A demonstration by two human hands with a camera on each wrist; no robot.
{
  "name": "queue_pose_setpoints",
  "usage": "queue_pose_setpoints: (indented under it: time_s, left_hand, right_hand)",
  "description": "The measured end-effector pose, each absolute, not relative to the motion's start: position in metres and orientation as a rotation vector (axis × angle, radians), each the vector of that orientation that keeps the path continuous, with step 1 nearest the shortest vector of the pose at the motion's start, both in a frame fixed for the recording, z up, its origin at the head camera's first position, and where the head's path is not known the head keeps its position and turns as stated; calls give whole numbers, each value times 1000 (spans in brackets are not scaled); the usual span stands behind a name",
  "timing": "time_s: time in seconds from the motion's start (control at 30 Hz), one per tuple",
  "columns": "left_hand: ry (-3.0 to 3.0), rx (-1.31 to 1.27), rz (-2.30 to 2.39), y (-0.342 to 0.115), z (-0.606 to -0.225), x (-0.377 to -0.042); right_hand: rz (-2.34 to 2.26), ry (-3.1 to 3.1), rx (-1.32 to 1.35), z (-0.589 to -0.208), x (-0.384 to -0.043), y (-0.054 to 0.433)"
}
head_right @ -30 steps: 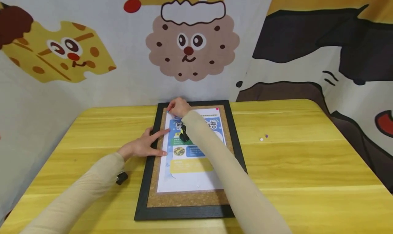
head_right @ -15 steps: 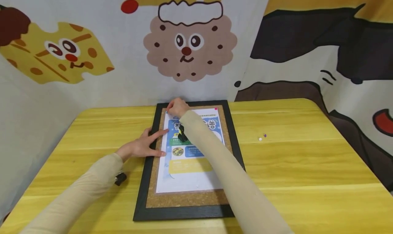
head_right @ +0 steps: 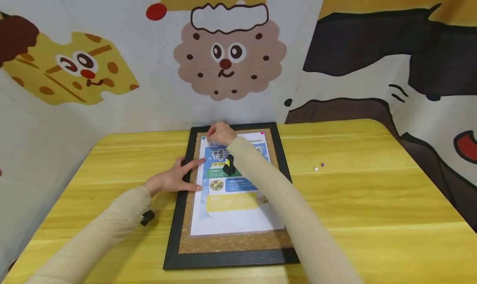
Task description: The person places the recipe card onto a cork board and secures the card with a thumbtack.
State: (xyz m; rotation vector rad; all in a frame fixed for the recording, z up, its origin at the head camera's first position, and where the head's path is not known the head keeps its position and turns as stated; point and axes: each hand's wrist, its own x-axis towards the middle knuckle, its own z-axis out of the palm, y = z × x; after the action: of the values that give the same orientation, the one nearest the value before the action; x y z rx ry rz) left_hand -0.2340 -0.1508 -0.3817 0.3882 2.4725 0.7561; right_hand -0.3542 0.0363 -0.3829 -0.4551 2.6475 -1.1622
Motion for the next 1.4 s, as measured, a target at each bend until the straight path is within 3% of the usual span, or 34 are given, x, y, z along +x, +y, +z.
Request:
queue_pose_setpoints:
  time_s: [0.53, 0.87, 1.4]
  left_hand:
    - [2480, 353, 753, -156, -387, -239]
    - [2492, 370, 746, -153, -383, -233]
    - [2492, 385, 776, -151, -384, -232]
  right_hand:
    - [-1151, 2605, -489, -365, -345, 80]
    - [-1280, 2558, -351, -348, -338, 115]
    - [-1199, 2599, -426, -357, -310, 163]
